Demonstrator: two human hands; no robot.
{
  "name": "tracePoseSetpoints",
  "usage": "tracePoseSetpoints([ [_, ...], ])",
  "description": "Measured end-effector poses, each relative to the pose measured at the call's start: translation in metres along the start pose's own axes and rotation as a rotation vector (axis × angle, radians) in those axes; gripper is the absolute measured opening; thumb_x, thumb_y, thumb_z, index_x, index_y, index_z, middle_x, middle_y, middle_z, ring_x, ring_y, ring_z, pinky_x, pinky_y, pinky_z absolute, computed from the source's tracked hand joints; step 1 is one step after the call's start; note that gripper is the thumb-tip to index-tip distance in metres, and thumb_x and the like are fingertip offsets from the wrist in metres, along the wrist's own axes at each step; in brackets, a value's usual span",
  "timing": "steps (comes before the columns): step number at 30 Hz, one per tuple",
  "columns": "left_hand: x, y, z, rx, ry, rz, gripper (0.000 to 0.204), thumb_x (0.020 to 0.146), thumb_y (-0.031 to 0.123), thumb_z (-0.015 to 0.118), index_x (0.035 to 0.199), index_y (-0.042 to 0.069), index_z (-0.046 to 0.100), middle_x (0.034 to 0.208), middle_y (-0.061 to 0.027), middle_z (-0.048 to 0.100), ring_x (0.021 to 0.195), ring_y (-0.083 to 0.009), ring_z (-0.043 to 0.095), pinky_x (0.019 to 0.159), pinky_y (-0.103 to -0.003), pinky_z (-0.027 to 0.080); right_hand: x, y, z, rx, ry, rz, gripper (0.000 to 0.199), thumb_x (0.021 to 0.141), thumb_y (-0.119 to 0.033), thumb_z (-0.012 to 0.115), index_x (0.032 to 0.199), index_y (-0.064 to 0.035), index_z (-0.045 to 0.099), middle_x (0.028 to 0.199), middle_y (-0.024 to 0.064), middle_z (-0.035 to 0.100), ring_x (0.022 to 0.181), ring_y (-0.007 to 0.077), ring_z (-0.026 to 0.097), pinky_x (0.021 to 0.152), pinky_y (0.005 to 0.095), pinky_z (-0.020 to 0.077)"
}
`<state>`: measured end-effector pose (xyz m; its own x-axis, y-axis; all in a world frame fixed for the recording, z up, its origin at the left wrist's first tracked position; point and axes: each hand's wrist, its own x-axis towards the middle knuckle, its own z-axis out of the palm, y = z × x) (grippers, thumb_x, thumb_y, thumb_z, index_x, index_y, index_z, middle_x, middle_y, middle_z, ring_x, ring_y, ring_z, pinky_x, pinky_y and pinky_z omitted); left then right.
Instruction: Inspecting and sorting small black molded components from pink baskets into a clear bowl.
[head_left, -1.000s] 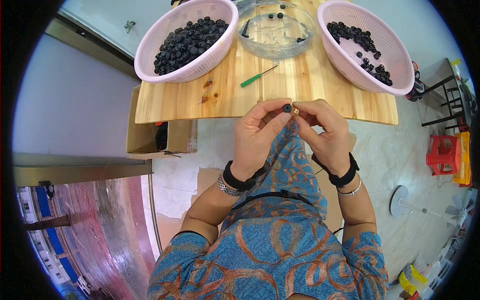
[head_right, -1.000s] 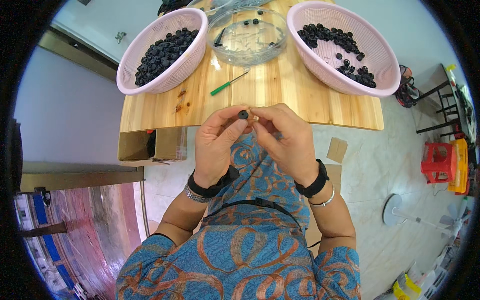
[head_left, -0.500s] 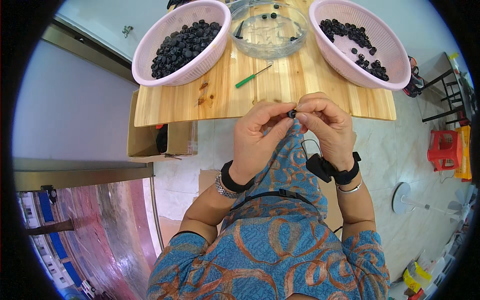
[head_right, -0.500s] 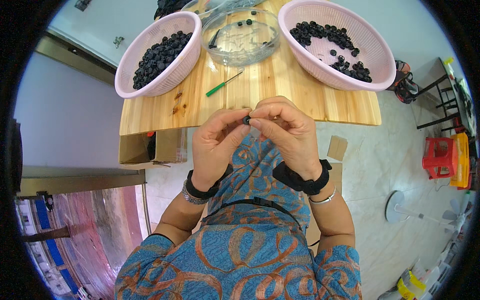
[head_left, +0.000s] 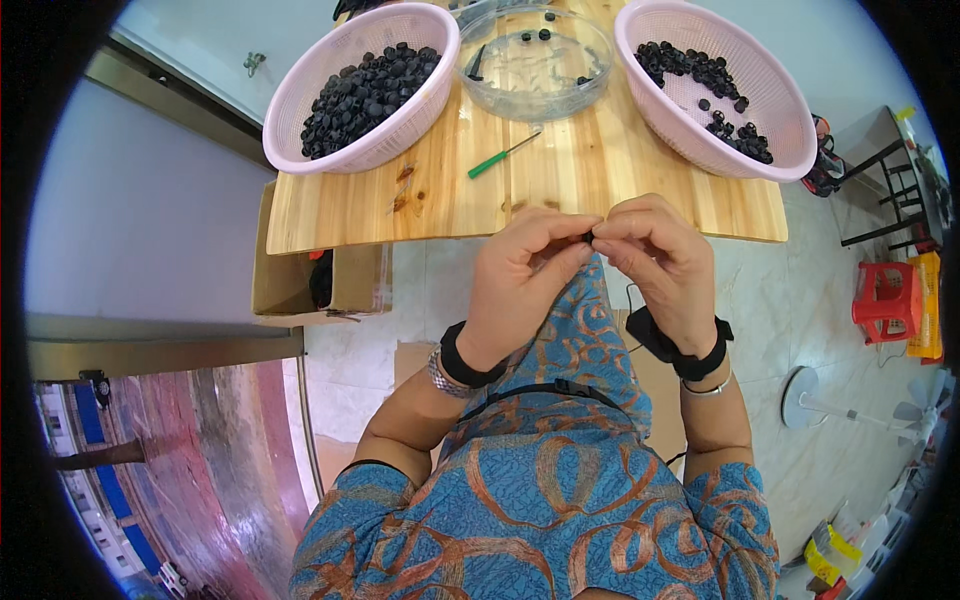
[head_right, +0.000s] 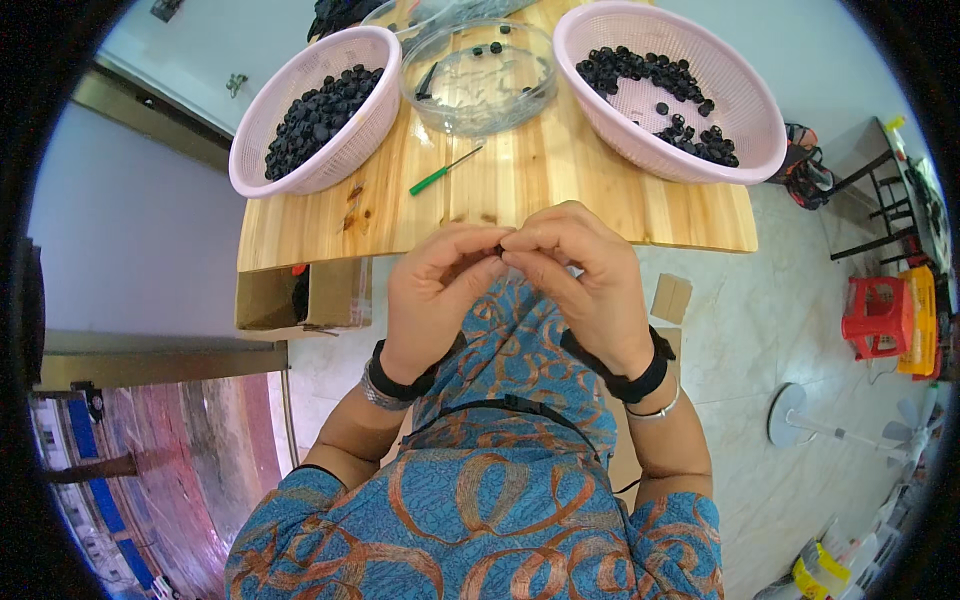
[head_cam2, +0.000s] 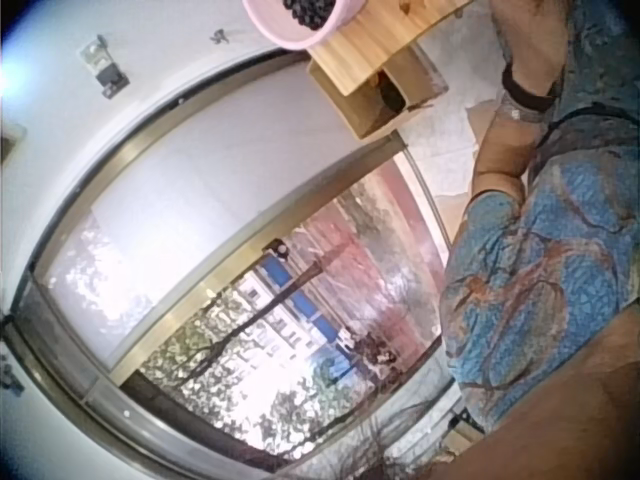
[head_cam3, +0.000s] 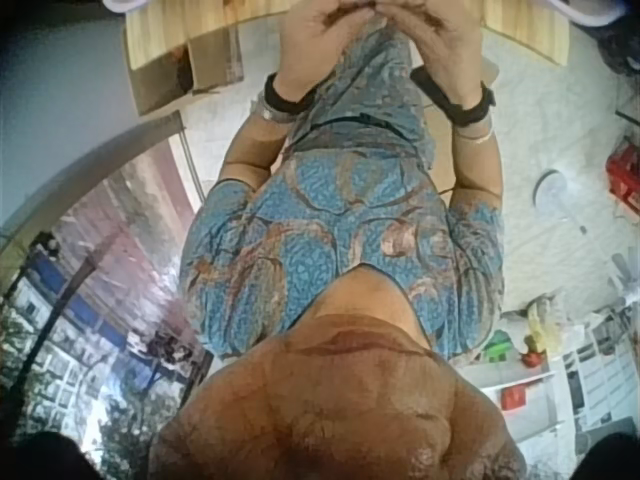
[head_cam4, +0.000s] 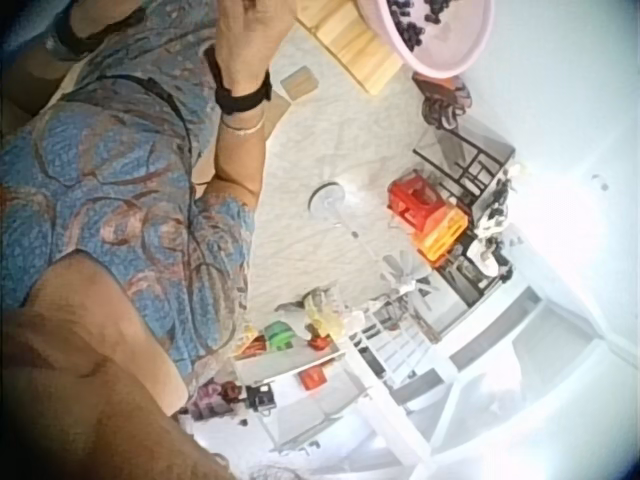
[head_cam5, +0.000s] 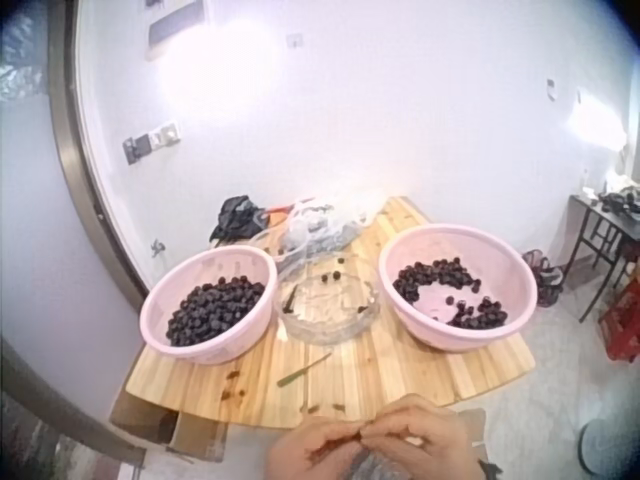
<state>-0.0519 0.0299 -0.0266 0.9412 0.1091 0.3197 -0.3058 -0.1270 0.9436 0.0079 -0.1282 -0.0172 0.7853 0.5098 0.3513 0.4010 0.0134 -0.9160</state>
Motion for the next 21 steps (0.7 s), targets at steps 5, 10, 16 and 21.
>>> tracePoseSetpoints([
  [5,0.002,0.004,0.004,-0.606,-0.073,-0.359,0.023,0.085,0.001,0.055,0.108,-0.002,0.056,0.096,-0.0063,0.06,0.083,-0.0115,0.057,0.075,-0.022,0.046,-0.009,0.008,0.007,0.557,0.077,0.219,0.027,0.078,0.005,0.062,0.104,0.0003,0.057,0.088,0.005,0.059,0.076,0.0107,0.059,0.065,0.0219,0.049],
  [10,0.004,0.006,0.013,-0.614,-0.05,-0.388,0.024,0.088,0.003,0.051,0.111,-0.003,0.056,0.096,-0.007,0.061,0.082,-0.0101,0.057,0.075,-0.023,0.047,-0.014,0.015,0.012,0.593,0.205,0.064,0.026,0.078,0.007,0.061,0.102,0.0015,0.057,0.092,0.0073,0.057,0.077,0.0118,0.059,0.066,0.0214,0.049],
  [16,0.007,-0.004,0.022,-0.655,-0.048,-0.397,0.023,0.089,0.009,0.052,0.109,-0.002,0.058,0.092,-0.0052,0.061,0.078,-0.009,0.057,0.074,-0.022,0.047,-0.019,0.024,0.003,0.146,0.257,-0.189,0.02,0.075,0.006,0.063,0.095,0.0008,0.06,0.098,0.0105,0.054,0.08,0.0133,0.058,0.066,0.0237,0.0501],
  [21,0.013,-0.005,0.034,-0.648,-0.111,-0.388,0.022,0.089,0.009,0.051,0.108,-0.002,0.058,0.091,-0.0055,0.062,0.079,-0.0092,0.057,0.074,-0.022,0.047,-0.026,0.023,-0.005,0.074,0.338,-0.207,0.021,0.074,0.003,0.066,0.094,-0.0003,0.061,0.096,0.0095,0.055,0.076,0.0126,0.058,0.062,0.0218,0.0488],
])
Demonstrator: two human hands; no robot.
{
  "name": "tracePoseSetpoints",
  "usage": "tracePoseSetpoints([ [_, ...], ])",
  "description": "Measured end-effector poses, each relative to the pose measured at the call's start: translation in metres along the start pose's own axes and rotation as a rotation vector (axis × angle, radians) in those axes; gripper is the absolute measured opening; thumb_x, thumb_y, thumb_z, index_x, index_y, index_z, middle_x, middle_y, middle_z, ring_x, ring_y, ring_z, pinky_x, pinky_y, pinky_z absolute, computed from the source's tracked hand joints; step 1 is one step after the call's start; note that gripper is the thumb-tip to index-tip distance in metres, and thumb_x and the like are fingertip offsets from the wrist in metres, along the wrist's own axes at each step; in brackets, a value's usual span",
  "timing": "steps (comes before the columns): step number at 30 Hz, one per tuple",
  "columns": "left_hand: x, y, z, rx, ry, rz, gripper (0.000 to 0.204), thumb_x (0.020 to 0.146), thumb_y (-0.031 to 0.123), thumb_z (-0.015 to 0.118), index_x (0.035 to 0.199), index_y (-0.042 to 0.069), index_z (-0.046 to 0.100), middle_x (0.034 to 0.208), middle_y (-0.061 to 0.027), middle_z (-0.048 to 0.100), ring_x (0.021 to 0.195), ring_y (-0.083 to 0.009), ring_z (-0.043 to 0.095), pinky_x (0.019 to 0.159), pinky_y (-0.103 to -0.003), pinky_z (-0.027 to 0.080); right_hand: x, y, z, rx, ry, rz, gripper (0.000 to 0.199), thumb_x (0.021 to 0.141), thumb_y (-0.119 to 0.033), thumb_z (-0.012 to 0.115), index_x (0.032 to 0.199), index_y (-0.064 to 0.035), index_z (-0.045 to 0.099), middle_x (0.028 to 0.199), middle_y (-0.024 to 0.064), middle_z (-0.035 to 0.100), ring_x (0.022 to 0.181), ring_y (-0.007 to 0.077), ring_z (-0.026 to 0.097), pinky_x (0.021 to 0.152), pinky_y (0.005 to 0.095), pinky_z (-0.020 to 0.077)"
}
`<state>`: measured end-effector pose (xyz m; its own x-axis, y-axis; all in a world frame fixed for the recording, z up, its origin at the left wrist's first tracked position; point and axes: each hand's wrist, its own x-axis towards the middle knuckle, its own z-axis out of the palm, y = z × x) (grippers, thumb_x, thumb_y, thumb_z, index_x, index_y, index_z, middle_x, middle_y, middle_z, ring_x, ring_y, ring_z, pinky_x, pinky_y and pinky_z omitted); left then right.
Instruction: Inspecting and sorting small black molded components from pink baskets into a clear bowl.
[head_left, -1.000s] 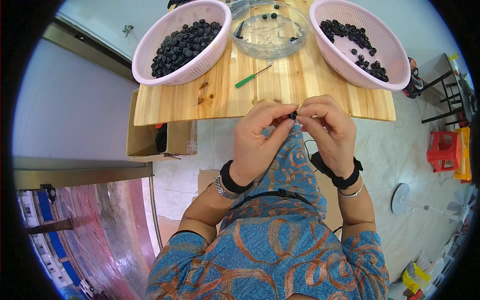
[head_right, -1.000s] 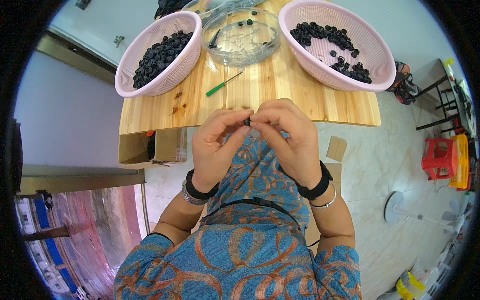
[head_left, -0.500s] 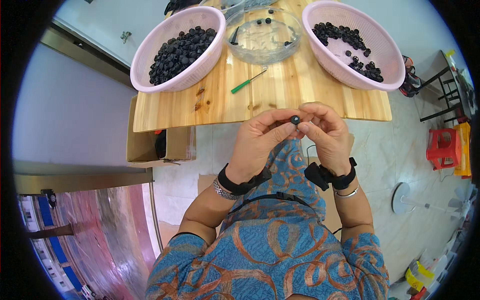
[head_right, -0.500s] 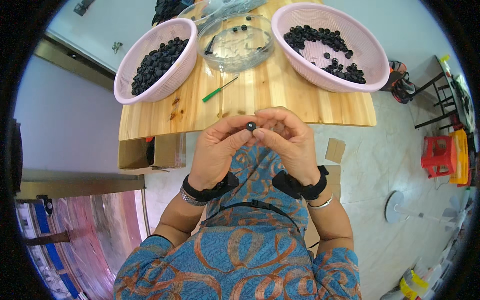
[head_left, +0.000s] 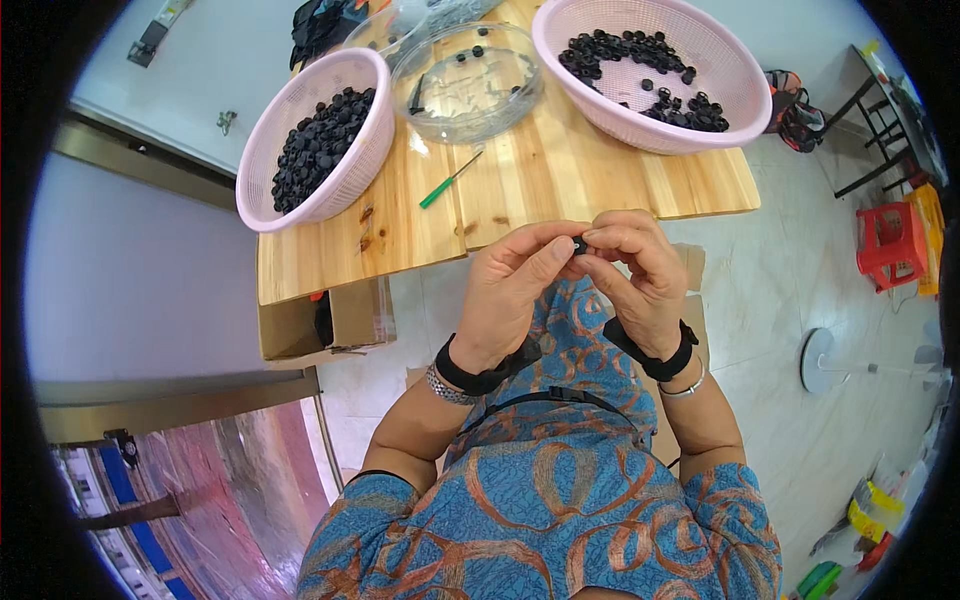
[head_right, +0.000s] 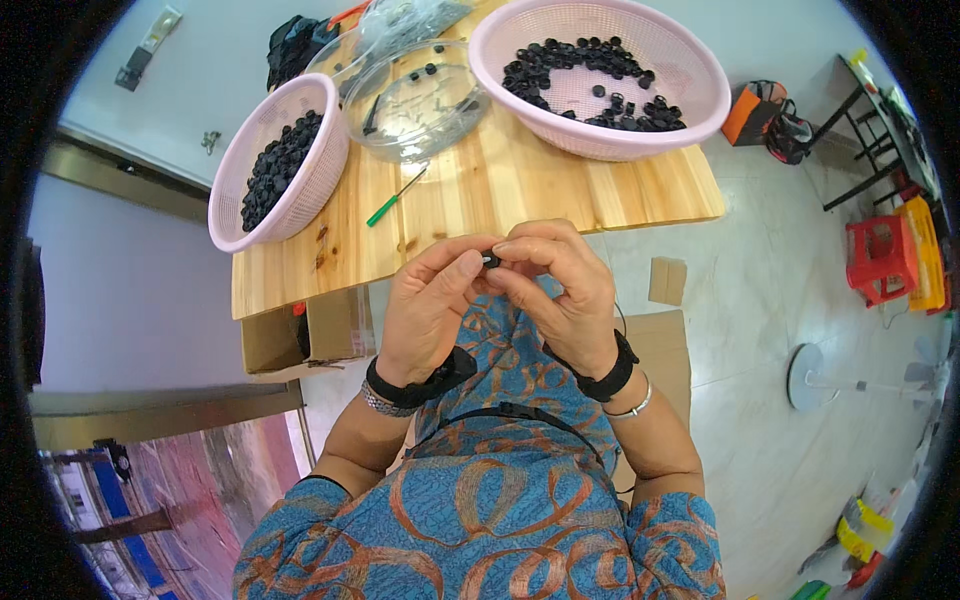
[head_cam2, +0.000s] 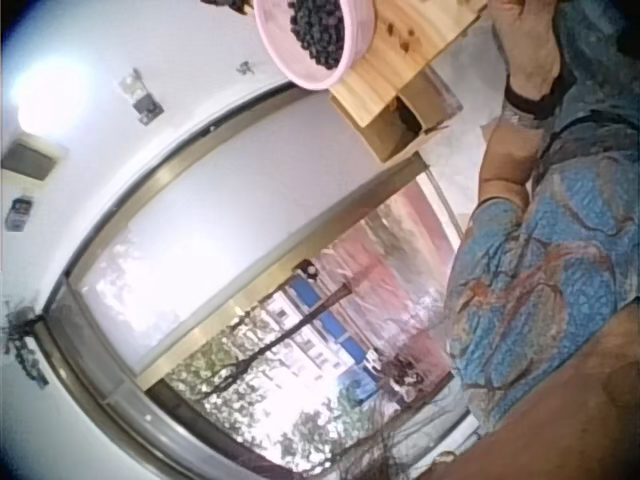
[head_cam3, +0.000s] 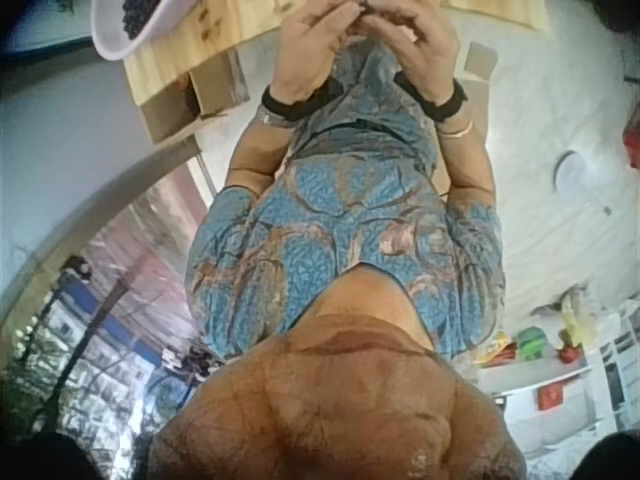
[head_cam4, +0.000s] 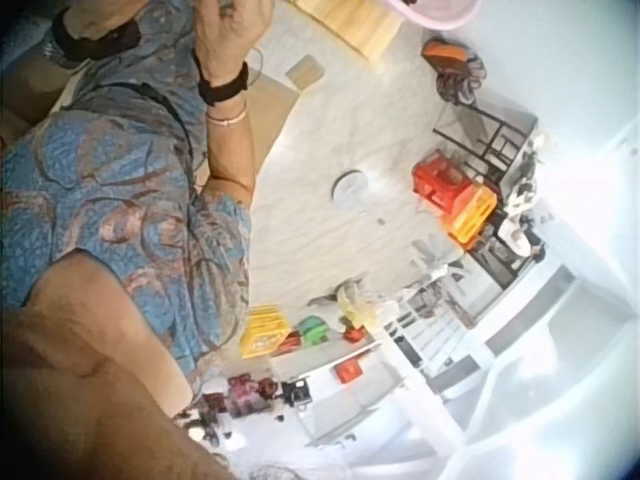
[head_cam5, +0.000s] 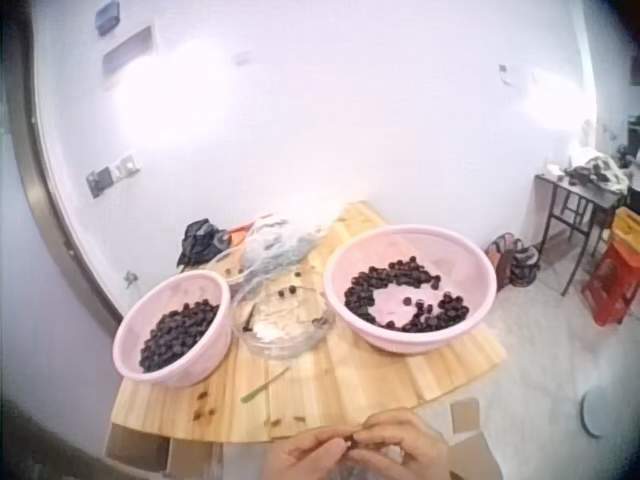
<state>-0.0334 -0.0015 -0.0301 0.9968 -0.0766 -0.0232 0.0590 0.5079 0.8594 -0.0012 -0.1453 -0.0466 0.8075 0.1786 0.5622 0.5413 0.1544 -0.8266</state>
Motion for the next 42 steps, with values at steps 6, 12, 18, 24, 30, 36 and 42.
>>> tracePoseSetpoints([
  [6,0.013,-0.003,0.019,0.043,-0.012,-0.052,0.022,0.088,0.008,0.051,0.107,-0.003,0.054,0.091,-0.0063,0.061,0.079,-0.01,0.058,0.072,-0.023,0.047,0.002,-0.004,-0.024,-0.109,-0.001,-0.023,0.024,0.072,0.001,0.068,0.095,-0.002,0.061,0.094,0.0077,0.055,0.068,0.0104,0.055,0.057,0.0212,0.0463],
  [12,0.032,0.015,0.048,0.221,-0.099,-0.113,0.029,0.087,0.008,0.055,0.113,-0.002,0.048,0.093,-0.0053,0.059,0.081,-0.0113,0.057,0.073,-0.024,0.047,0.003,-0.004,-0.048,0.094,0.067,0.003,0.025,0.073,0.003,0.066,0.097,-0.0009,0.06,0.097,0.0074,0.056,0.074,0.0097,0.055,0.059,0.0206,0.0456],
  [18,0.101,0.077,0.082,0.887,-0.419,0.054,0.03,0.087,0.012,0.054,0.112,-0.003,0.052,0.09,-0.0079,0.061,0.08,-0.0116,0.057,0.073,-0.025,0.047,0.003,-0.021,-0.09,0.491,0.223,0.116,0.025,0.077,0.008,0.058,0.101,0.0025,0.055,0.096,0.0138,0.059,0.074,0.012,0.058,0.059,0.0201,0.049],
  [24,0.232,0.074,0.096,1.601,-0.702,0.279,0.028,0.074,0.008,0.061,0.102,0.002,0.061,0.088,-0.0089,0.064,0.082,-0.0176,0.06,0.074,-0.028,0.047,-0.006,-0.012,-0.105,0.656,0.359,0.163,0.024,0.079,0.004,0.058,0.102,0.0013,0.055,0.095,0.015,0.06,0.071,0.0136,0.058,0.058,0.024,0.0495],
  [30,0.29,0.027,0.095,1.967,-0.749,0.167,0.033,0.066,0.008,0.068,0.098,0.006,0.064,0.09,-0.0112,0.064,0.084,-0.0235,0.061,0.075,-0.032,0.048,-0.005,-0.009,-0.115,0.695,0.524,0.265,0.025,0.08,0.002,0.058,0.104,0.0024,0.055,0.095,0.0118,0.061,0.069,0.0128,0.057,0.063,0.0244,0.0487],
  [36,0.298,-0.002,0.089,2.051,-0.79,0.191,0.028,0.063,0.006,0.07,0.09,0.005,0.065,0.082,-0.0113,0.065,0.08,-0.0247,0.062,0.072,-0.034,0.048,-0.006,-0.007,-0.128,0.651,0.534,0.241,0.024,0.08,0.005,0.057,0.104,0.0038,0.056,0.092,0.0098,0.062,0.07,0.0133,0.058,0.066,0.0254,0.0486],
  [42,0.302,0.0,0.09,2.039,-0.753,0.137,0.022,0.062,0.005,0.068,0.083,0.004,0.064,0.081,-0.013,0.064,0.079,-0.0264,0.061,0.072,-0.034,0.048,-0.009,-0.002,-0.134,0.709,0.497,0.188,0.024,0.08,0.004,0.057,0.105,0.0034,0.056,0.094,0.0105,0.061,0.071,0.0143,0.058,0.066,0.026,0.049],
])
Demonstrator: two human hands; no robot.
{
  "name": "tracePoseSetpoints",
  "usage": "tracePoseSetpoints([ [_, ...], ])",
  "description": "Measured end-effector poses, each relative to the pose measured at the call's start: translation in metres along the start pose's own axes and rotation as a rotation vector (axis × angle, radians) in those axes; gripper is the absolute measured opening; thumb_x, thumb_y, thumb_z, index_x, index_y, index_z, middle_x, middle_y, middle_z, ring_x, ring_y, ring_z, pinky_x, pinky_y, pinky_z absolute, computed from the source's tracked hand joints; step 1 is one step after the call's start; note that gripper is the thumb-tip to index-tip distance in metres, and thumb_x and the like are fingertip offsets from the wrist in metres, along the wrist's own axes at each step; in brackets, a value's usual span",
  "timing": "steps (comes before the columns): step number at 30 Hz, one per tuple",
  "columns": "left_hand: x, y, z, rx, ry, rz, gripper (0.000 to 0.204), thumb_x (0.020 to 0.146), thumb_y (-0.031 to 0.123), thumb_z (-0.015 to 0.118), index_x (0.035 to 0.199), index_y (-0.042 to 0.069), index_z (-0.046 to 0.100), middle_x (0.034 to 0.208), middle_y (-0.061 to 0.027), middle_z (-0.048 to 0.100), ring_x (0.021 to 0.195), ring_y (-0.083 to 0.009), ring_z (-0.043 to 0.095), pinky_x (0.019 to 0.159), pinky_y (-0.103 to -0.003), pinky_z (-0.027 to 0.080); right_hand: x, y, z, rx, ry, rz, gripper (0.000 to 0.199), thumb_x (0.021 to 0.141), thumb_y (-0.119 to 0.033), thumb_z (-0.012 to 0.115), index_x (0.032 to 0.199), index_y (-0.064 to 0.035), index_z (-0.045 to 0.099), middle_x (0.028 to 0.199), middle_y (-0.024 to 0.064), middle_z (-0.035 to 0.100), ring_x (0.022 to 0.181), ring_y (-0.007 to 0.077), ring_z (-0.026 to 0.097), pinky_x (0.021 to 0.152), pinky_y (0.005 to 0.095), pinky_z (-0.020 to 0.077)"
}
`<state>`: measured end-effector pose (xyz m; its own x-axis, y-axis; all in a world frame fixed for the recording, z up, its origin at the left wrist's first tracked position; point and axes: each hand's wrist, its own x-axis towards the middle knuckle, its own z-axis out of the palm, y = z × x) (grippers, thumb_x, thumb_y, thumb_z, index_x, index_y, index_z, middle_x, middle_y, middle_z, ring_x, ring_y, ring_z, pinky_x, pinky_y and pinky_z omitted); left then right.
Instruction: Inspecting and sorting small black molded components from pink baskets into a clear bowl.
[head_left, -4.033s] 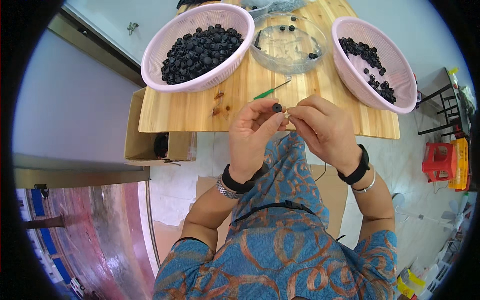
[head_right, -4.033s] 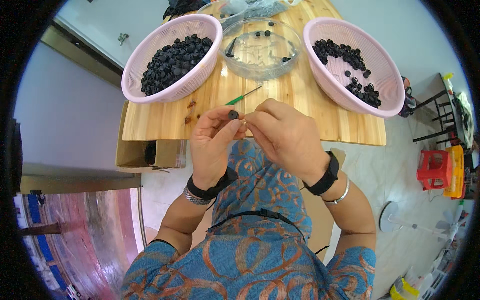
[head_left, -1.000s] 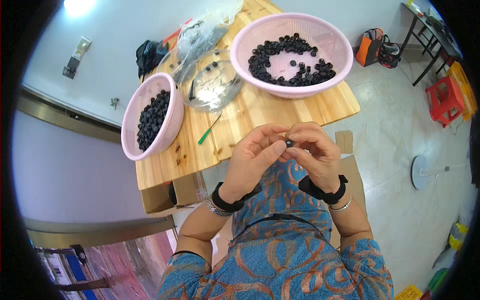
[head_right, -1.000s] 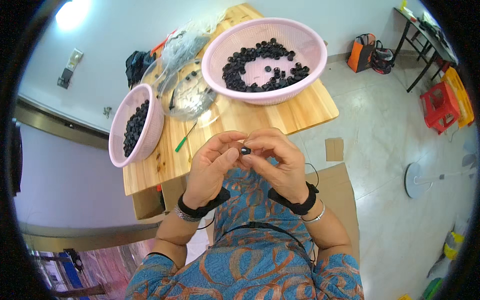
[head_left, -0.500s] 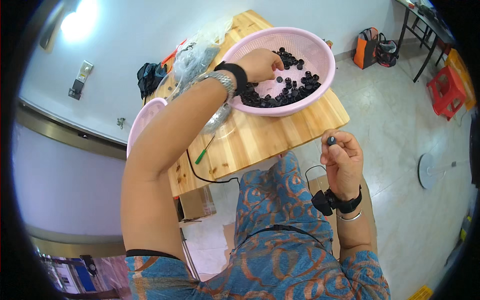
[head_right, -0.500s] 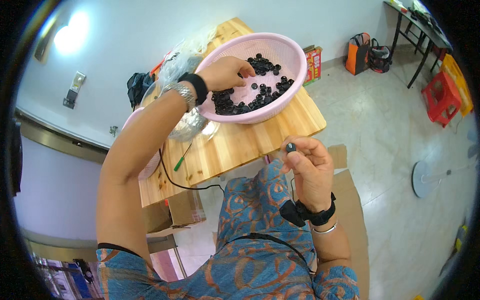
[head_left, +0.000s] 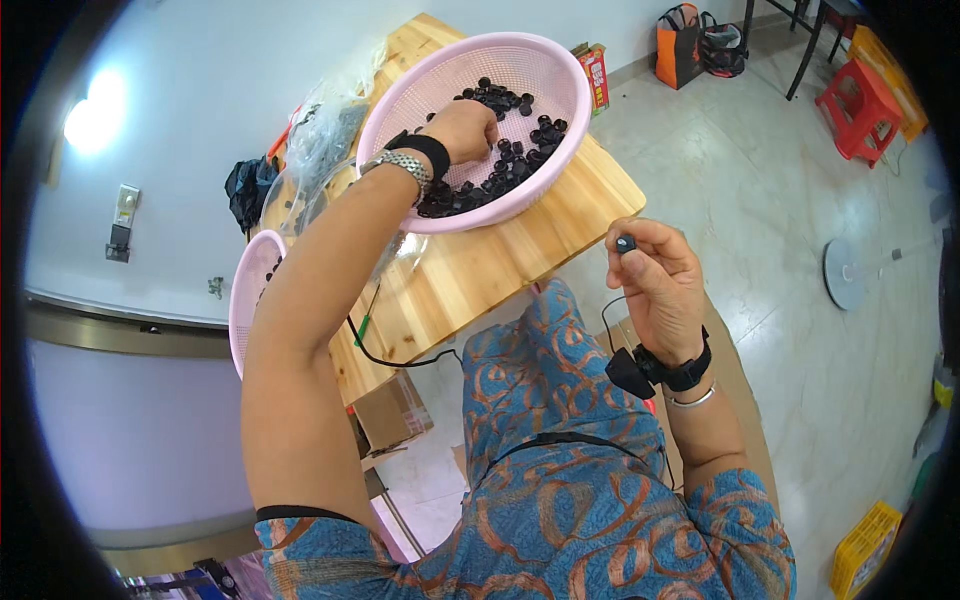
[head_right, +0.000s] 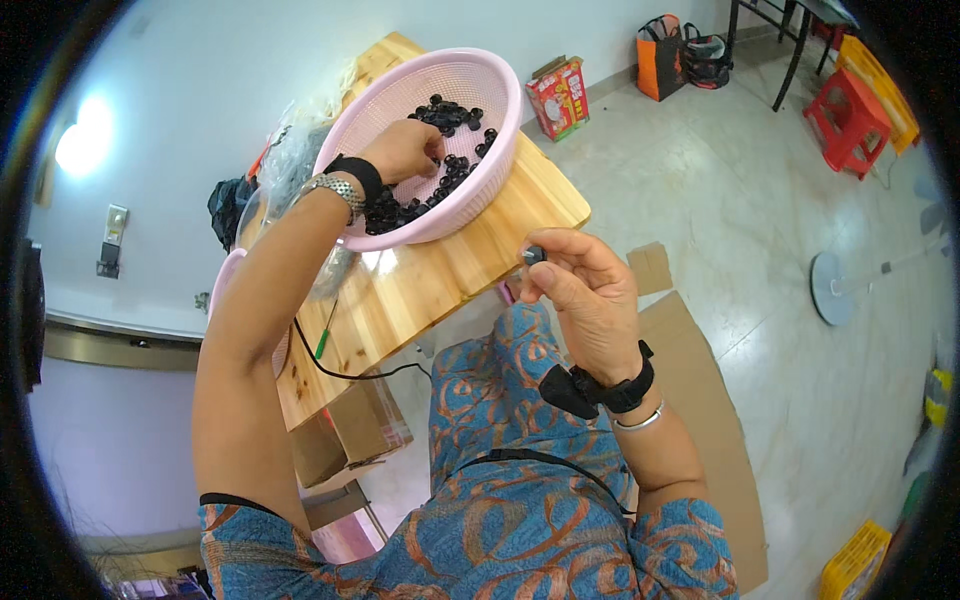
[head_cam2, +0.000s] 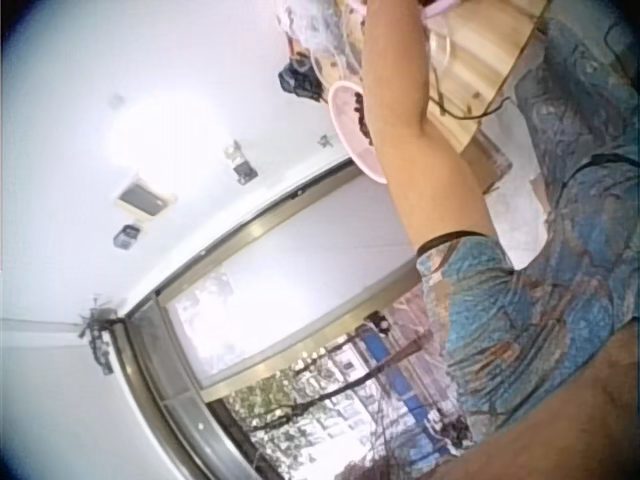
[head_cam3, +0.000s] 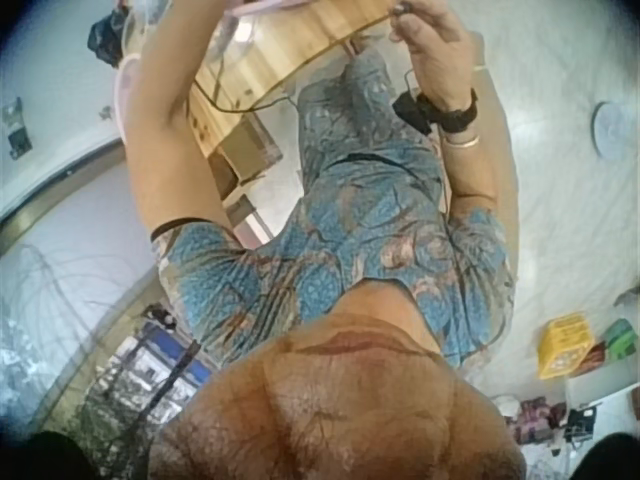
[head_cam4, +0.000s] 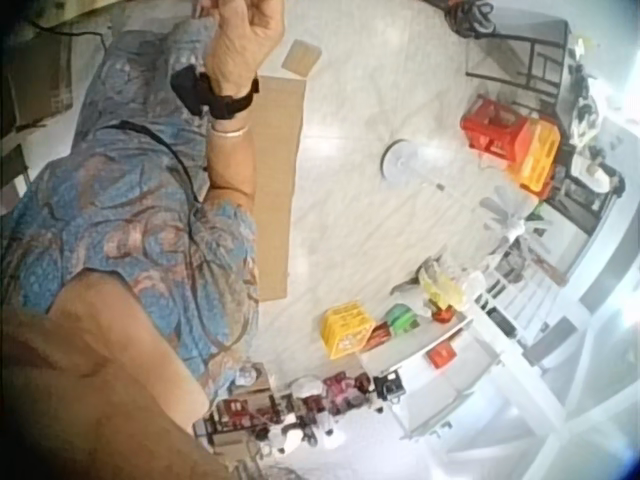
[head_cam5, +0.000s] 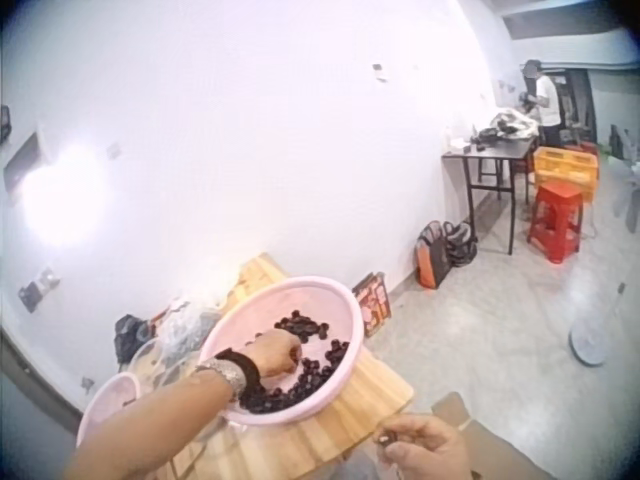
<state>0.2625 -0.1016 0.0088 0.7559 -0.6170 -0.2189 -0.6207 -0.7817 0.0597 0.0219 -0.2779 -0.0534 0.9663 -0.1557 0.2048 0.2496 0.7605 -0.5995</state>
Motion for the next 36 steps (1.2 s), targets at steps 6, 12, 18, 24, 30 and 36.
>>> tracePoseSetpoints([
  [6,-0.03,0.009,-0.036,-0.322,0.162,-0.032,0.02,0.073,0.005,0.062,0.092,-0.003,0.063,0.087,-0.0103,0.062,0.08,-0.0143,0.059,0.071,-0.025,0.048,0.001,-0.001,-0.001,-0.012,-0.074,-0.05,0.023,0.081,0.003,0.057,0.103,0.0025,0.055,0.095,0.0105,0.06,0.072,0.015,0.058,0.066,0.0264,0.0496],
  [12,-0.124,0.068,-0.049,-1.378,0.281,-0.037,0.032,0.082,0.003,0.057,0.113,-0.004,0.051,0.103,-0.0091,0.059,0.088,-0.0149,0.058,0.08,-0.025,0.048,-0.001,-0.005,0.009,-0.161,-0.138,-0.092,0.022,0.081,0.003,0.057,0.103,0.0022,0.055,0.097,0.0109,0.058,0.074,0.0137,0.058,0.065,0.025,0.0496],
  [18,-0.208,0.088,0.0,-1.856,0.316,0.054,0.03,0.083,0.0,0.055,0.113,-0.003,0.05,0.107,-0.0144,0.057,0.087,-0.0155,0.061,0.076,-0.023,0.052,-0.008,0.0,0.053,-0.427,-0.199,-0.16,0.024,0.077,0.007,0.062,0.1,0.0036,0.057,0.093,0.0077,0.057,0.076,0.0101,0.056,0.067,0.0206,0.0482],
  [24,-0.244,0.087,0.05,-1.893,0.516,-0.047,0.031,0.083,0.004,0.059,0.112,-0.001,0.051,0.103,-0.0122,0.059,0.089,-0.0161,0.061,0.077,-0.025,0.051,-0.013,0.024,0.086,-0.637,-0.345,-0.231,0.023,0.075,0.004,0.066,0.097,0.0021,0.059,0.089,0.0071,0.057,0.074,0.01,0.057,0.063,0.0203,0.0489],
  [30,-0.265,0.086,0.068,-1.98,0.648,0.028,0.03,0.084,0.004,0.058,0.113,-0.001,0.051,0.104,-0.0109,0.059,0.089,-0.0142,0.06,0.077,-0.024,0.051,-0.019,0.047,0.102,-0.739,-0.466,-0.254,0.022,0.073,0.001,0.067,0.093,0.0016,0.059,0.082,0.0084,0.058,0.067,0.0122,0.058,0.057,0.0219,0.0479],
  [36,-0.277,0.08,0.081,-2.151,0.629,0.015,0.029,0.084,0.001,0.056,0.113,-0.001,0.051,0.104,-0.0103,0.06,0.089,-0.0125,0.058,0.077,-0.023,0.05,-0.028,0.053,0.122,-0.877,-0.494,-0.366,0.019,0.072,0.0,0.067,0.088,-0.0003,0.057,0.079,0.009,0.058,0.062,0.0165,0.057,0.053,0.0249,0.0462],
])
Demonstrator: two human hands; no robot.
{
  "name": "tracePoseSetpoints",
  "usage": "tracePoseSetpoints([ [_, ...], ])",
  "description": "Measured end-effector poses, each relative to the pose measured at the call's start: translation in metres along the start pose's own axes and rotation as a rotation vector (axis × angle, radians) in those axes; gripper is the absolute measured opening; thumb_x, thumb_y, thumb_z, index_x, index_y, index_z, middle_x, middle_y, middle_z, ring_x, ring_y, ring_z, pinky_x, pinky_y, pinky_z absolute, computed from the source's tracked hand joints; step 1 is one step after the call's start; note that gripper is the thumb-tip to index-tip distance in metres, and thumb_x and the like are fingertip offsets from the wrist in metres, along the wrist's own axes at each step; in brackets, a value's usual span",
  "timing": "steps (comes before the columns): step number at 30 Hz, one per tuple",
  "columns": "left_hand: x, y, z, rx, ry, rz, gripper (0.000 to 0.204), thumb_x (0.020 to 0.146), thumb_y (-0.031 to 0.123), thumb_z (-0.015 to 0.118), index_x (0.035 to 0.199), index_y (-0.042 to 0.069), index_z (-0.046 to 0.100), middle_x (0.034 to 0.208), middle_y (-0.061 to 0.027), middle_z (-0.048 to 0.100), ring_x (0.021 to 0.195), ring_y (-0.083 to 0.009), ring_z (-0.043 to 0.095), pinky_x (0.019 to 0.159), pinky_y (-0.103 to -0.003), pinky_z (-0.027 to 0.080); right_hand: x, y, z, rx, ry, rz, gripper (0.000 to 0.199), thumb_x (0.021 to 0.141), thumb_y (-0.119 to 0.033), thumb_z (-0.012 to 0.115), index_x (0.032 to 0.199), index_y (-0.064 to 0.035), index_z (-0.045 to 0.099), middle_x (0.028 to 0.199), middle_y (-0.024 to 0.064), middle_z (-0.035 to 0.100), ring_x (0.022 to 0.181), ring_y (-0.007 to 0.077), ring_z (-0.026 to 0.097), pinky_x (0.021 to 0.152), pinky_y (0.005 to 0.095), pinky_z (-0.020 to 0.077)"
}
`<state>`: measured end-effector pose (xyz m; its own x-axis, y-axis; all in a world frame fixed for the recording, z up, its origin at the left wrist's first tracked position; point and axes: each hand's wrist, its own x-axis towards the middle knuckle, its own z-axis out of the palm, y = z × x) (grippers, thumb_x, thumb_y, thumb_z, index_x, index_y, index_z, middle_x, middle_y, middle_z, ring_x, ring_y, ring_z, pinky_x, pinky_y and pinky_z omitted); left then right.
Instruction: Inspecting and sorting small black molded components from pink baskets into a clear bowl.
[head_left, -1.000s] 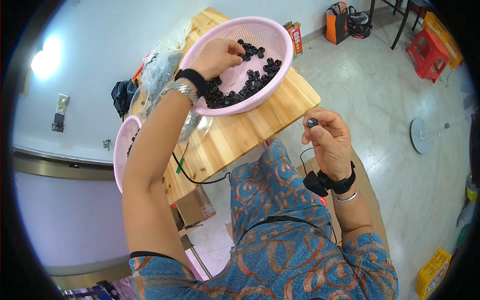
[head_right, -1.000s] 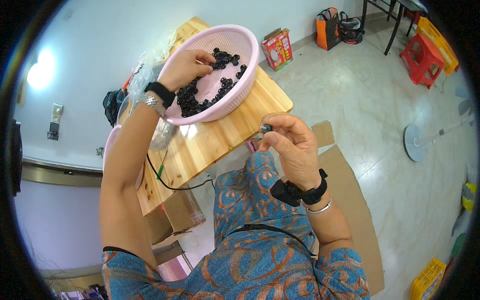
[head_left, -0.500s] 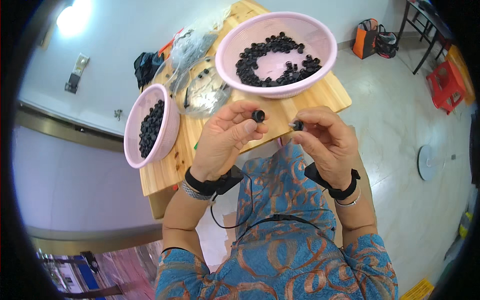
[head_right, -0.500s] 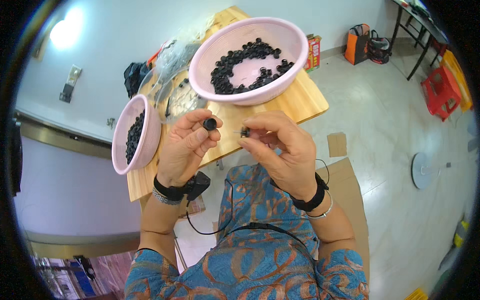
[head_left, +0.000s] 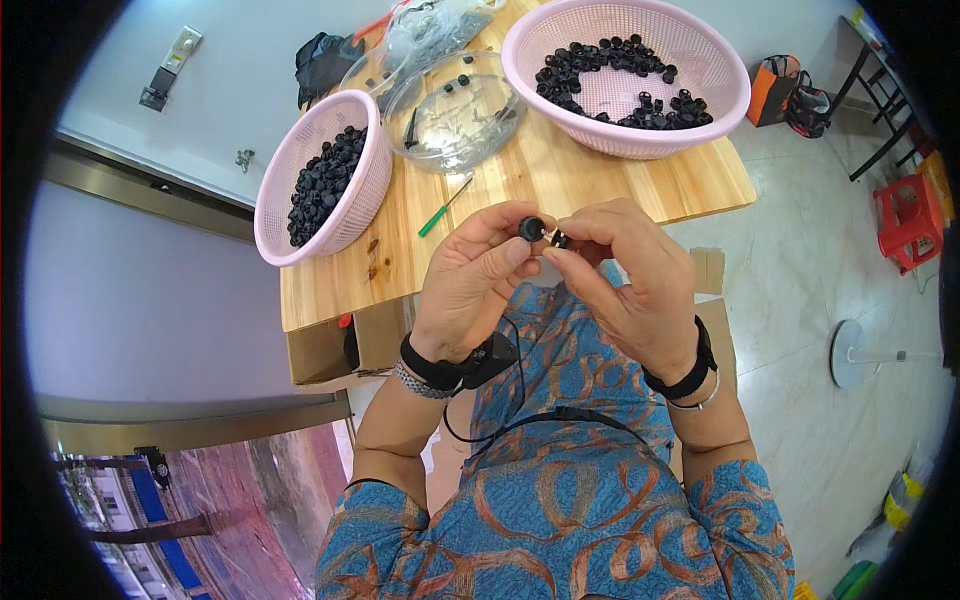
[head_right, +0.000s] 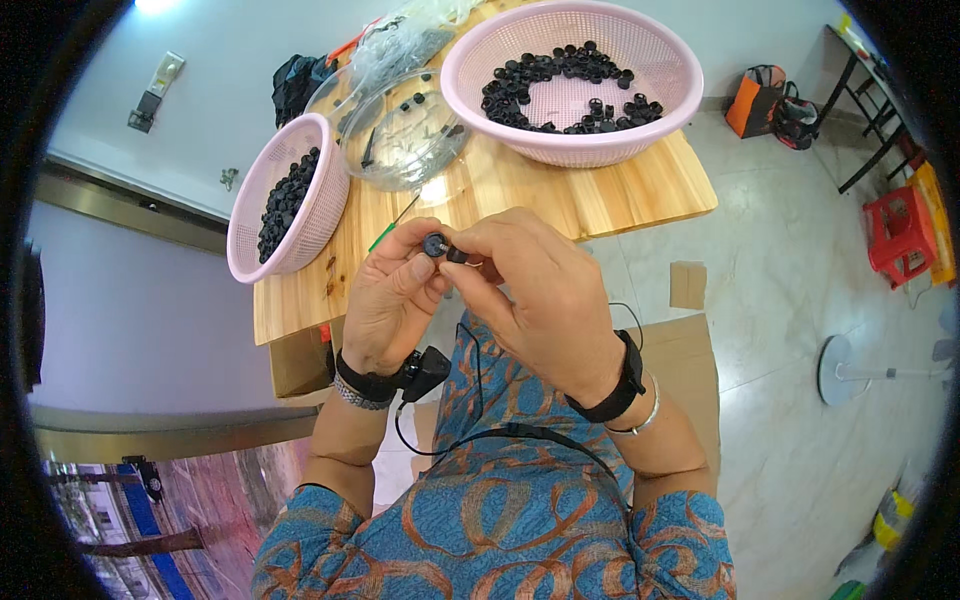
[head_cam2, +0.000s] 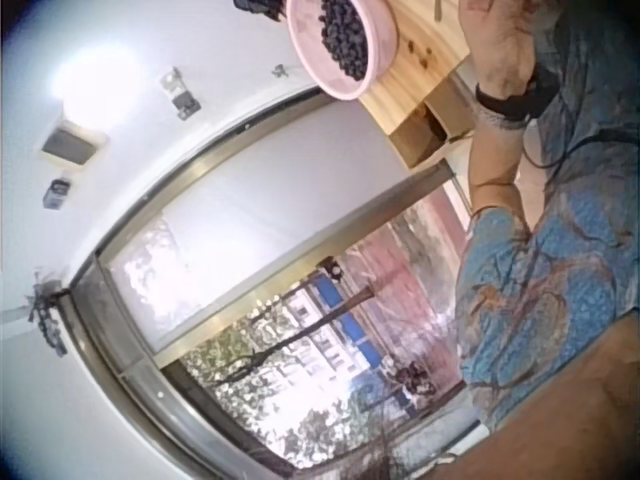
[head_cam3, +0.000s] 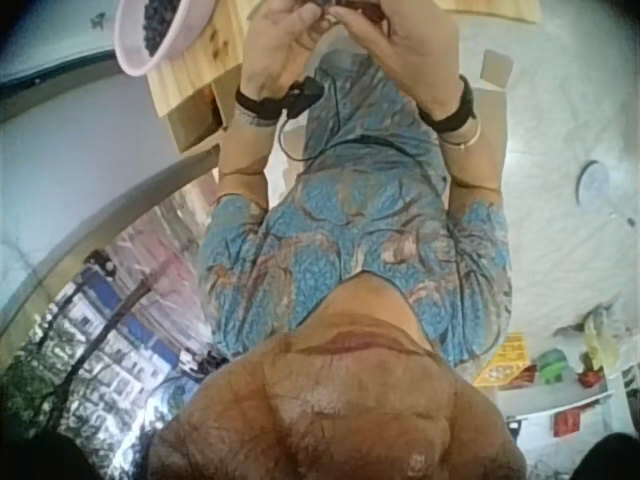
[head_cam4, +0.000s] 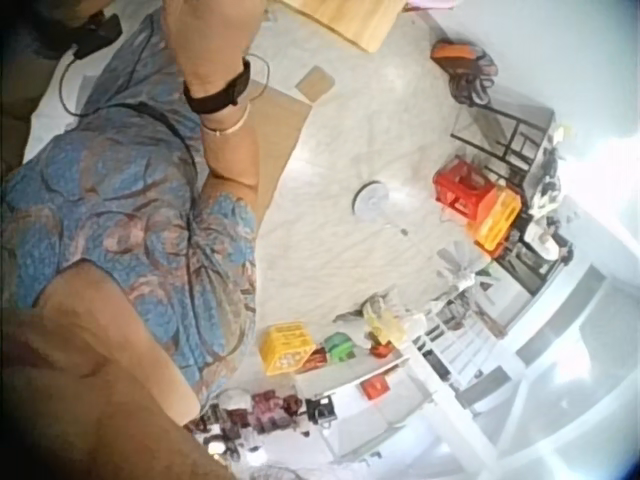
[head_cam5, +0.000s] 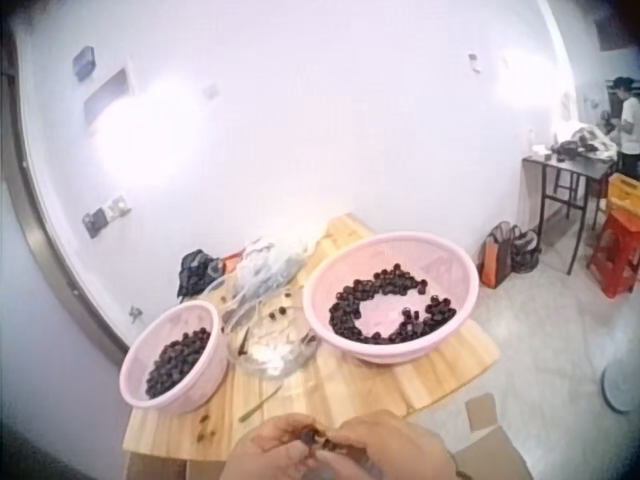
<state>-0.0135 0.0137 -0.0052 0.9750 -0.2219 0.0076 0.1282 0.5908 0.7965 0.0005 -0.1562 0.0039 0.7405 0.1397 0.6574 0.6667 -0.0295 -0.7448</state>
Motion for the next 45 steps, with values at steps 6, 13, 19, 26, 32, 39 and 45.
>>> tracePoseSetpoints([
  [6,-0.008,0.003,-0.001,0.072,0.021,0.053,0.027,0.084,0.0,0.056,0.111,-0.002,0.053,0.1,-0.0097,0.061,0.09,-0.0135,0.059,0.078,-0.024,0.05,-0.001,-0.002,0.006,-0.08,-0.059,-0.052,0.019,0.071,-0.003,0.067,0.086,-0.001,0.056,0.075,0.0101,0.056,0.06,0.0219,0.055,0.052,0.0297,0.0446],
  [13,-0.013,0.004,-0.005,0.138,-0.02,0.033,0.028,0.083,0.001,0.056,0.11,-0.001,0.052,0.106,-0.0114,0.058,0.097,-0.0175,0.057,0.084,-0.03,0.047,-0.002,-0.006,0.005,-0.13,-0.107,-0.04,0.018,0.071,-0.004,0.067,0.085,-0.001,0.055,0.074,0.0107,0.055,0.061,0.025,0.055,0.053,0.0321,0.0447],
  [19,-0.015,0.004,-0.001,0.145,-0.022,0.047,0.029,0.082,-0.002,0.057,0.11,-0.003,0.053,0.103,-0.0111,0.059,0.094,-0.0161,0.058,0.083,-0.028,0.048,-0.003,-0.009,0.002,-0.157,-0.125,-0.042,0.019,0.07,-0.004,0.067,0.085,-0.0014,0.055,0.073,0.0104,0.055,0.062,0.0255,0.055,0.053,0.0326,0.0447],
  [26,-0.019,0.008,0.004,0.343,-0.032,0.096,0.029,0.081,-0.004,0.058,0.11,-0.005,0.054,0.101,-0.011,0.06,0.093,-0.0145,0.058,0.083,-0.026,0.048,-0.005,-0.014,-0.004,-0.183,-0.12,-0.093,0.019,0.07,-0.004,0.067,0.084,-0.0019,0.055,0.074,0.0103,0.055,0.064,0.0268,0.056,0.054,0.0342,0.045],
  [32,-0.025,0.009,0.022,0.472,0.032,0.134,0.028,0.08,-0.001,0.06,0.108,-0.006,0.056,0.099,-0.0108,0.06,0.086,-0.014,0.058,0.076,-0.024,0.046,-0.009,-0.015,-0.008,-0.18,-0.133,-0.062,0.019,0.07,-0.005,0.067,0.085,-0.0023,0.056,0.075,0.0109,0.056,0.065,0.0269,0.057,0.055,0.0337,0.0457],
  [39,-0.027,0.01,0.02,0.519,-0.031,0.164,0.025,0.082,-0.007,0.054,0.106,-0.005,0.057,0.105,-0.0099,0.058,0.097,-0.0151,0.056,0.085,-0.026,0.046,-0.015,-0.018,-0.008,-0.11,-0.102,0.041,0.018,0.071,-0.006,0.068,0.084,-0.0029,0.055,0.072,0.0102,0.057,0.063,0.0265,0.058,0.054,0.0326,0.0456],
  [45,-0.03,0.016,0.021,0.683,-0.085,0.172,0.024,0.081,-0.008,0.055,0.104,-0.004,0.059,0.105,-0.0097,0.058,0.096,-0.0151,0.056,0.084,-0.026,0.046,-0.015,-0.018,-0.015,-0.106,-0.184,-0.019,0.019,0.071,-0.007,0.068,0.083,-0.0036,0.054,0.07,0.0106,0.054,0.062,0.0281,0.056,0.054,0.0334,0.0445],
])
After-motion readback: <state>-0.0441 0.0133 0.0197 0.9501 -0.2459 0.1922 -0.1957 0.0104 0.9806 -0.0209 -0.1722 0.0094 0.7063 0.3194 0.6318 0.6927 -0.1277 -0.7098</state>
